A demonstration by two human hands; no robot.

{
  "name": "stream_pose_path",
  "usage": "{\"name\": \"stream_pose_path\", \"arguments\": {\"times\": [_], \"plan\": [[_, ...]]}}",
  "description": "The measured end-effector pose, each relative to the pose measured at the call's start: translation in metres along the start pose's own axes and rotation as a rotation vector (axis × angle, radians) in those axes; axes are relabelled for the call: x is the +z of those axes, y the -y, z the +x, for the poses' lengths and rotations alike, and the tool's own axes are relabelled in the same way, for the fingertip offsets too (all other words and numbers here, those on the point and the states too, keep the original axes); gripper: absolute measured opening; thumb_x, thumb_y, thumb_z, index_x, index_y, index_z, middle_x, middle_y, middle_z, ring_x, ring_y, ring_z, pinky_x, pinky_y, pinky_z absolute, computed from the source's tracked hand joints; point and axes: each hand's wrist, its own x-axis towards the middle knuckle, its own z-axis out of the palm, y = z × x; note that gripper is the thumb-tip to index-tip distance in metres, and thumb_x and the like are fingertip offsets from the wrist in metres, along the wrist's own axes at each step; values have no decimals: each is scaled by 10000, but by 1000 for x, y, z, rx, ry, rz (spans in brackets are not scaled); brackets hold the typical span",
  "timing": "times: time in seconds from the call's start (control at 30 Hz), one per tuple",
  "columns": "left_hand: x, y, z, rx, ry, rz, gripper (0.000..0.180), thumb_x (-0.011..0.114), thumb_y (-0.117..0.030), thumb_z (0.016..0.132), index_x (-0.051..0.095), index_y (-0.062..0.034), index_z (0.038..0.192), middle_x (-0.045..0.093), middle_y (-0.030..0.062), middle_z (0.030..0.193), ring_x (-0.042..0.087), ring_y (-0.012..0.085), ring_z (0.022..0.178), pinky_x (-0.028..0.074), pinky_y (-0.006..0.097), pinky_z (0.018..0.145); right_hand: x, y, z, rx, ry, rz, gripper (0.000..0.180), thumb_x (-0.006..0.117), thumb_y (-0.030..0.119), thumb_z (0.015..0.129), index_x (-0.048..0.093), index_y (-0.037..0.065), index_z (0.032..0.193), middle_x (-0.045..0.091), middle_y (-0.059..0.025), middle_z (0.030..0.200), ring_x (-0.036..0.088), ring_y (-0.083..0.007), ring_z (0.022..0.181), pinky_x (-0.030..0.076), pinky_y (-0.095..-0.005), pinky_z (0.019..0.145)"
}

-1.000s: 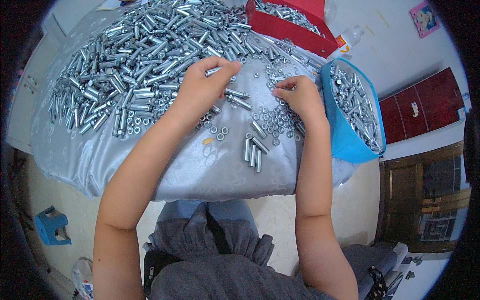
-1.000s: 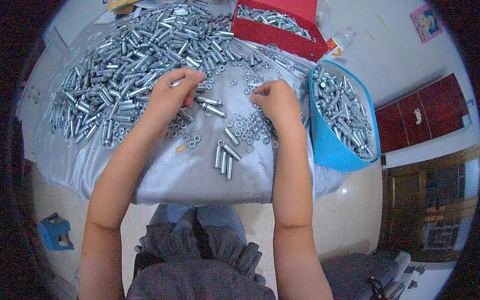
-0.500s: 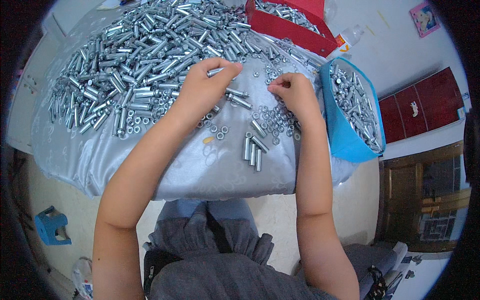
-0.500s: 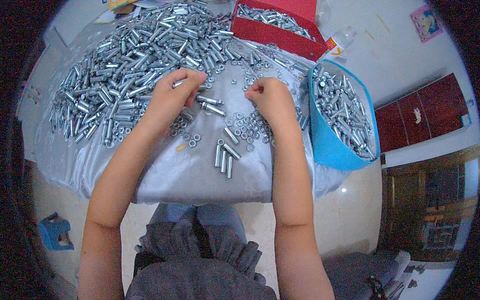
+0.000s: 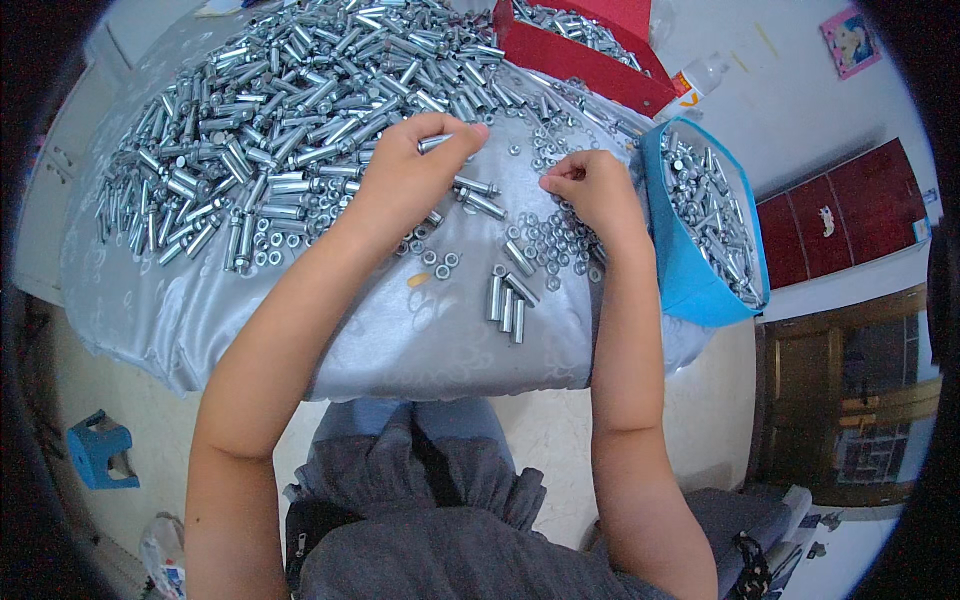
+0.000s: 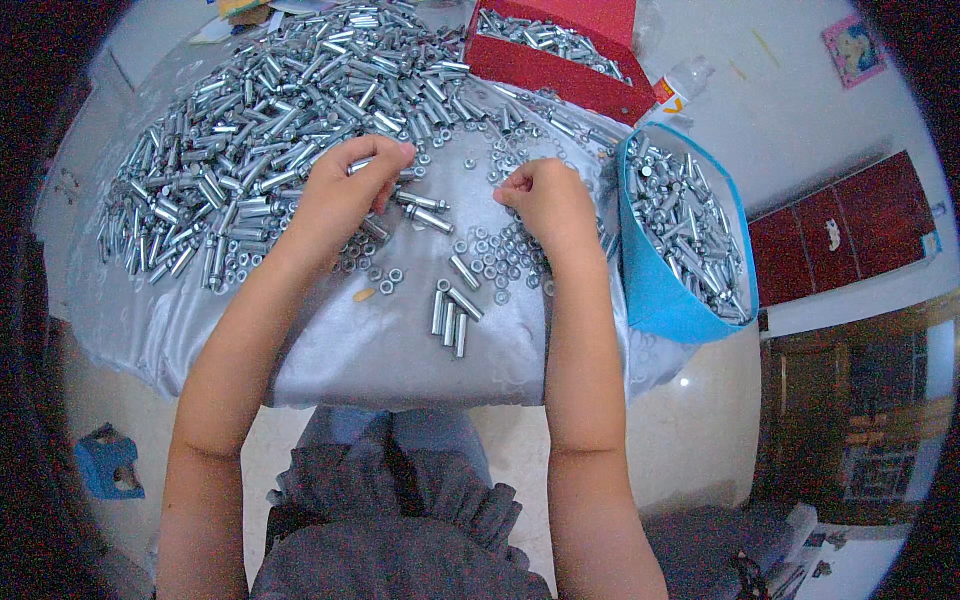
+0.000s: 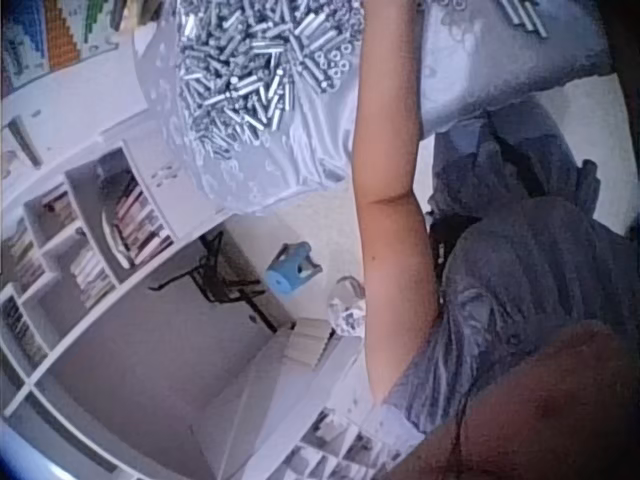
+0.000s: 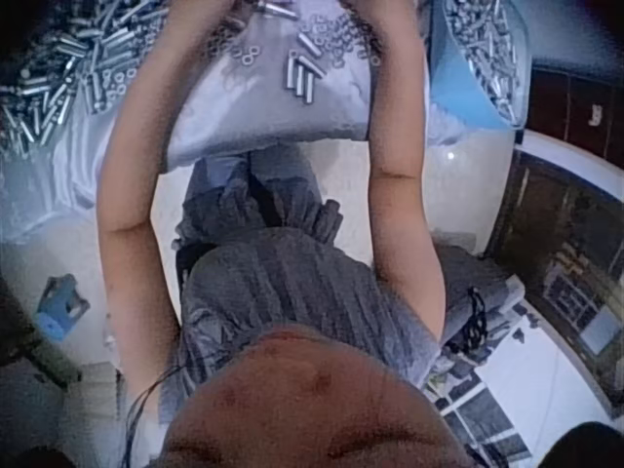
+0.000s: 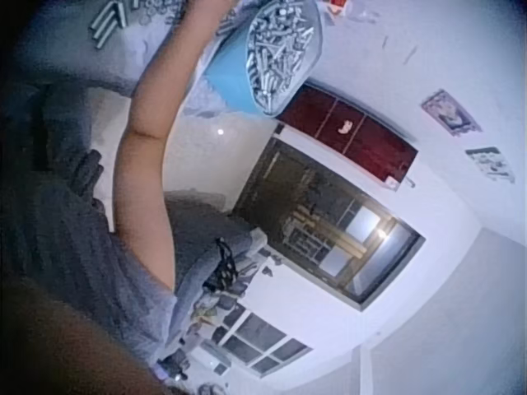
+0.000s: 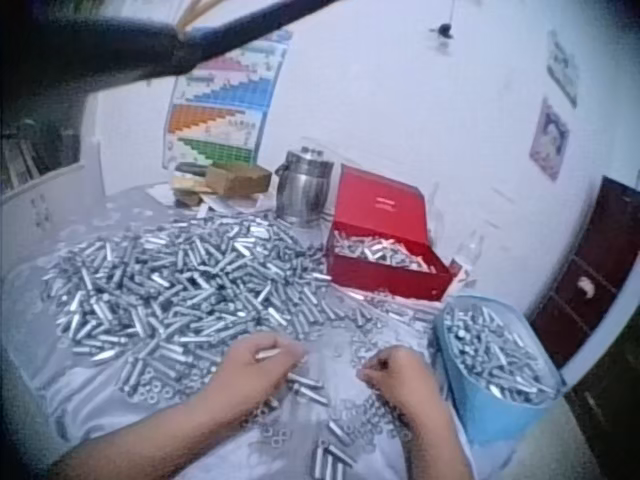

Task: The person sits at a table covered with a large pile of metal bolts and washers. They repeatedly pick up a bolt and a washer, thread the washer onto the bolt, and place the assembled unit into a blue plastic bin. The person continues this repetitive assembly process throughout the video.

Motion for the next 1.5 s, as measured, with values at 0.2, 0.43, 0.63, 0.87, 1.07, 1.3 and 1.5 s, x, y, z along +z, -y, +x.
{"name": "stream_pose_path", "arguments": {"times": [0.2, 0.43, 0.63, 0.87, 1.07, 1.3, 1.5], "plan": [[-1, 1, 0, 6, 0, 7, 259, 597, -279, 772, 617, -21, 768, 532, -14, 644, 446, 61, 624, 362, 210, 579, -3, 2, -1, -4, -10, 28, 190, 678, 209, 659, 665, 47, 757, 626, -152, 717, 611, -273, 675, 470, -333, 637], [-2, -1, 0, -27, 22, -16, 259, 598, -269, 770, 615, -11, 765, 532, -15, 644, 445, 62, 624, 359, 207, 577, -5, -1, -1, 47, -25, 2, 198, 667, 213, 670, 666, 46, 775, 627, -162, 742, 614, -281, 695, 474, -339, 655], [-2, 1, 0, 49, 6, -1, 251, 597, -262, 770, 617, -12, 774, 540, -12, 660, 450, 60, 641, 362, 203, 590, -5, 0, -1, 42, -35, -23, 189, 673, 214, 660, 673, 65, 777, 631, -151, 753, 616, -274, 705, 475, -339, 660], [-2, 0, 0, 14, -10, 17, 256, 602, -267, 768, 618, -12, 775, 561, -3, 682, 466, 63, 655, 373, 205, 600, -3, 2, -4, 41, -30, -65, 183, 673, 227, 656, 679, 82, 767, 631, -147, 757, 615, -277, 716, 476, -352, 670], [-2, 2, 0, 5, -13, 7, 255, 606, -266, 768, 618, -11, 774, 566, 3, 692, 477, 69, 666, 380, 209, 616, -3, 11, -7, 57, -45, -98, 177, 668, 146, 675, 666, 13, 791, 638, -144, 732, 614, -216, 657, 464, -300, 635], [-1, 1, 0, 30, 22, 25, 249, 600, -258, 775, 616, -9, 785, 565, 3, 701, 478, 70, 689, 381, 213, 642, 2, 2, 0, 37, -44, -44, 209, 679, 153, 669, 651, -16, 788, 629, -141, 697, 597, -189, 627, 458, -292, 596], [0, 4, 1, -5, 39, 15, 247, 606, -255, 771, 615, -8, 788, 562, 1, 696, 472, 64, 678, 376, 207, 624, 2, 6, 1, 2, -42, 86, 183, 682, 137, 657, 623, -13, 744, 613, -96, 681, 580, -156, 623, 457, -265, 594]]}}
